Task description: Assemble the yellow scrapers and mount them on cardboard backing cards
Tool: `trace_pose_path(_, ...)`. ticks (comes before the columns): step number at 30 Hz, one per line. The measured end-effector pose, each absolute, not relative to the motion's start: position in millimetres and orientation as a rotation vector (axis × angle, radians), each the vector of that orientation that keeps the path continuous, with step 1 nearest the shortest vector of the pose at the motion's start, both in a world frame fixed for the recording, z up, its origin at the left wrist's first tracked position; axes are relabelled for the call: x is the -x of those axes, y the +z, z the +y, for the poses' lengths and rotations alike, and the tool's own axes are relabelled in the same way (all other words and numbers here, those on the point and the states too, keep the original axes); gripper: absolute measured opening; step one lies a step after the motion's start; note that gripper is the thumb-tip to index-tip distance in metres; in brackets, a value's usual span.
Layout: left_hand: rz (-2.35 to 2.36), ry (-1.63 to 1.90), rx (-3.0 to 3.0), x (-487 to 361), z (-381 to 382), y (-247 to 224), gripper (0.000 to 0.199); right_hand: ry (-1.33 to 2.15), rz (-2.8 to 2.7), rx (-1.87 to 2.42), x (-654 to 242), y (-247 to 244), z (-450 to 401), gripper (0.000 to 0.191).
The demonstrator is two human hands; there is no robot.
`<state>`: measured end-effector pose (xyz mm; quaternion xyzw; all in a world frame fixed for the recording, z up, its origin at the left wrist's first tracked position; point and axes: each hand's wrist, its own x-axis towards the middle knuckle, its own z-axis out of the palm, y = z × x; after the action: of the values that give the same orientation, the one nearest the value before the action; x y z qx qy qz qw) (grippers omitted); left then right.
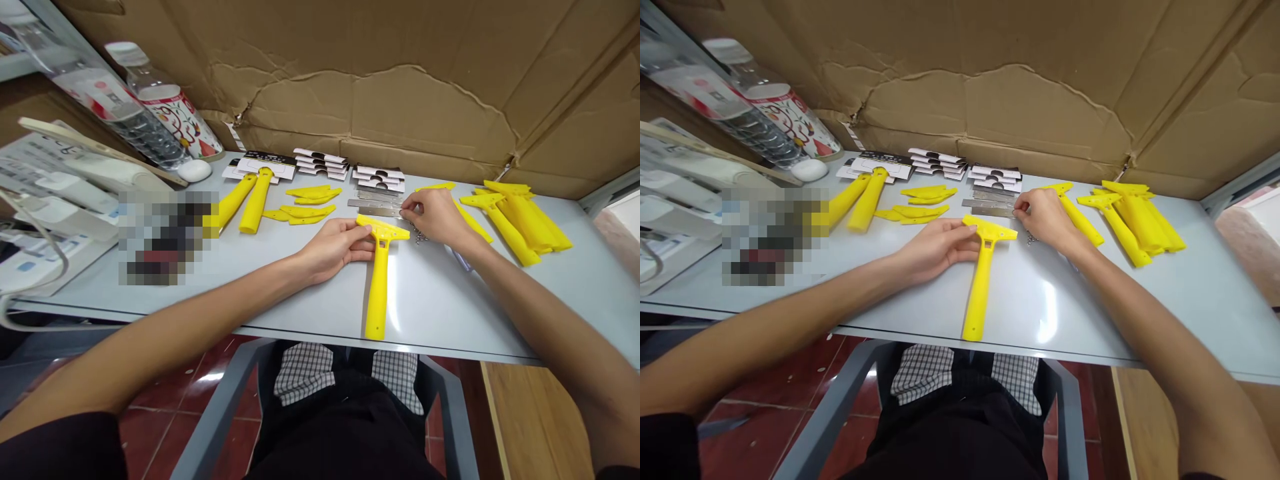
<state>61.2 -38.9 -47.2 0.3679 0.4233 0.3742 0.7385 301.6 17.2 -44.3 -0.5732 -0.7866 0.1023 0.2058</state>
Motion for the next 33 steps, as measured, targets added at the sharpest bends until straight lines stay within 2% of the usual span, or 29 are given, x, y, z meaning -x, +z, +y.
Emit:
trace_pose_path(5,0.905,0.822,-0.804,-60.4,-38.4,-48.8,0.021,0.324,-2.152,1.543,-304.3,-42.3,23.6,0.011)
trace_pose_path(8,0.891,0.824,-0.815,-59.5,-37.7,-50.9,0.022,0.53,-2.02,1.505,-308.6,-32.4,18.7,0.009)
trace_pose_path(14,0.871,0.863,-0.831,-58.6,-38.4,-52.9,0.018,0.978,-1.742,1.437,-320.0,-9.7,-23.9,0.026)
trace_pose_path(33,0.846,0.892,-0.917,-52.3,-46.5,-57.0,0.016,1.159,-1.728,1.328,-316.7,-23.3,-41.0,0.035)
